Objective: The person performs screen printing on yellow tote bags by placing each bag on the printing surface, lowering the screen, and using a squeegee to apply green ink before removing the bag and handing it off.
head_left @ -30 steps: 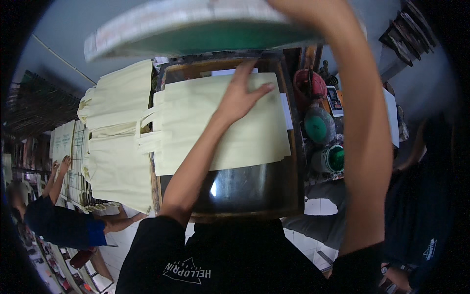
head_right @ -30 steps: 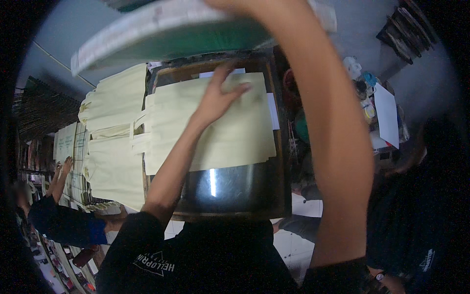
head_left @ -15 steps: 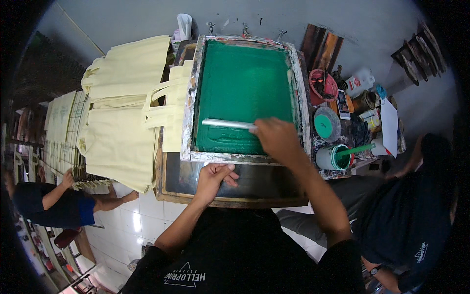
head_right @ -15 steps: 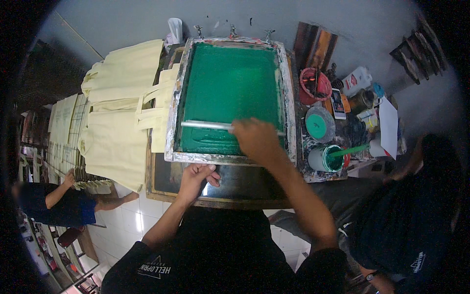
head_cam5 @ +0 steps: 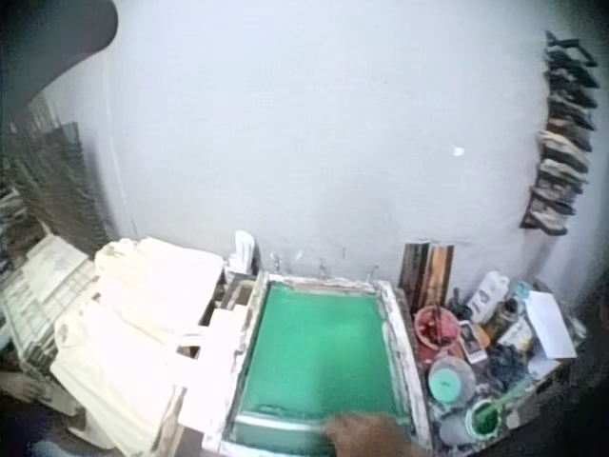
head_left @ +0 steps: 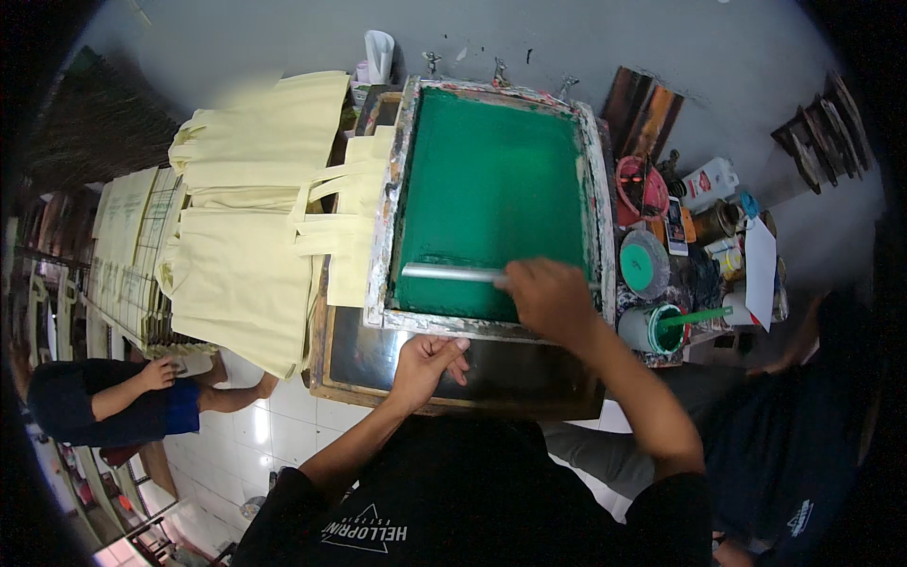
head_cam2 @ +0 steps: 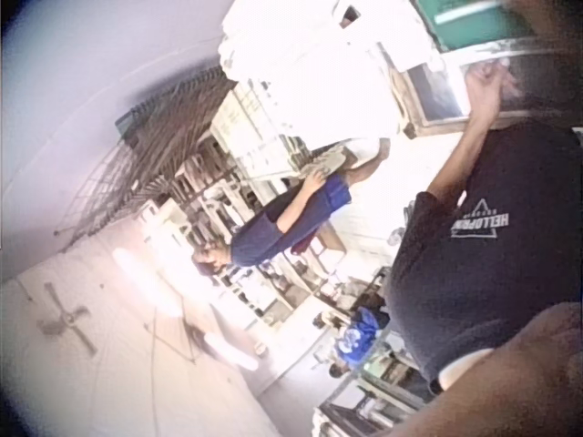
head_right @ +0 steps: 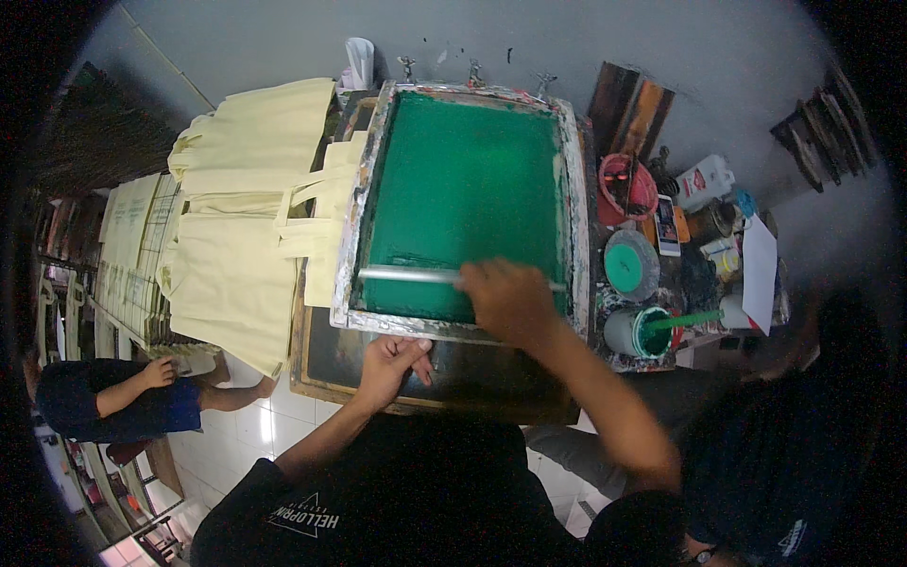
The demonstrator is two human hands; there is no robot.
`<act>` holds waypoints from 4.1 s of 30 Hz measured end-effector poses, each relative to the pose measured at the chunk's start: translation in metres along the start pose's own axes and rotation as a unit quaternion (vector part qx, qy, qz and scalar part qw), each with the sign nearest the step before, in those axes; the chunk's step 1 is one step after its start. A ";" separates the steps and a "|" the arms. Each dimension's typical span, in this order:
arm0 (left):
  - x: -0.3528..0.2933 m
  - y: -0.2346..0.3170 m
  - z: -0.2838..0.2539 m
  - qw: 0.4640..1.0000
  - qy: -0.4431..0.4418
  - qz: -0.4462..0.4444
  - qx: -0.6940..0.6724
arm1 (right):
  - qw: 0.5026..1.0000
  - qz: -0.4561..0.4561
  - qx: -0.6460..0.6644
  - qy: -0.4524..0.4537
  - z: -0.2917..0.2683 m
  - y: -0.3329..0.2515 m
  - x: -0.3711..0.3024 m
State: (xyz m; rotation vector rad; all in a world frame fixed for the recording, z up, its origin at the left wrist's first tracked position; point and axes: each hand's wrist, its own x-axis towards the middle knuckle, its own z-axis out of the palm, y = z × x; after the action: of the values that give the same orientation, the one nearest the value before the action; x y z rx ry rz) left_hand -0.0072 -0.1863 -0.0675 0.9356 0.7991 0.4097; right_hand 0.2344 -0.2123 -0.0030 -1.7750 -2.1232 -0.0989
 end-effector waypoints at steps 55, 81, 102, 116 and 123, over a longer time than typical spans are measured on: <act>-0.010 0.168 -0.102 0.884 0.227 0.287 0.292 | 0.985 0.158 -0.053 0.051 0.037 0.175 0.168; 0.258 0.233 -0.033 0.686 0.054 0.327 0.648 | 0.981 0.158 -0.107 0.031 0.032 0.151 0.161; 0.079 0.149 -0.026 0.733 0.002 0.278 0.621 | 0.988 0.152 -0.024 -0.009 0.010 0.014 0.027; 0.010 0.060 -0.077 0.681 0.079 0.380 0.621 | 0.991 0.095 -0.070 0.069 0.020 -0.039 -0.048; 0.008 0.120 -0.066 0.695 0.175 0.546 0.434 | 0.971 0.064 -0.104 0.204 -0.083 -0.032 -0.007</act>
State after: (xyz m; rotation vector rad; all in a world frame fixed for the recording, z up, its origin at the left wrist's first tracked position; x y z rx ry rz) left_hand -0.0500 -0.0790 0.0067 2.2947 0.6807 1.3515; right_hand 0.2243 -0.2489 0.0780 -1.8109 -1.7522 -0.6175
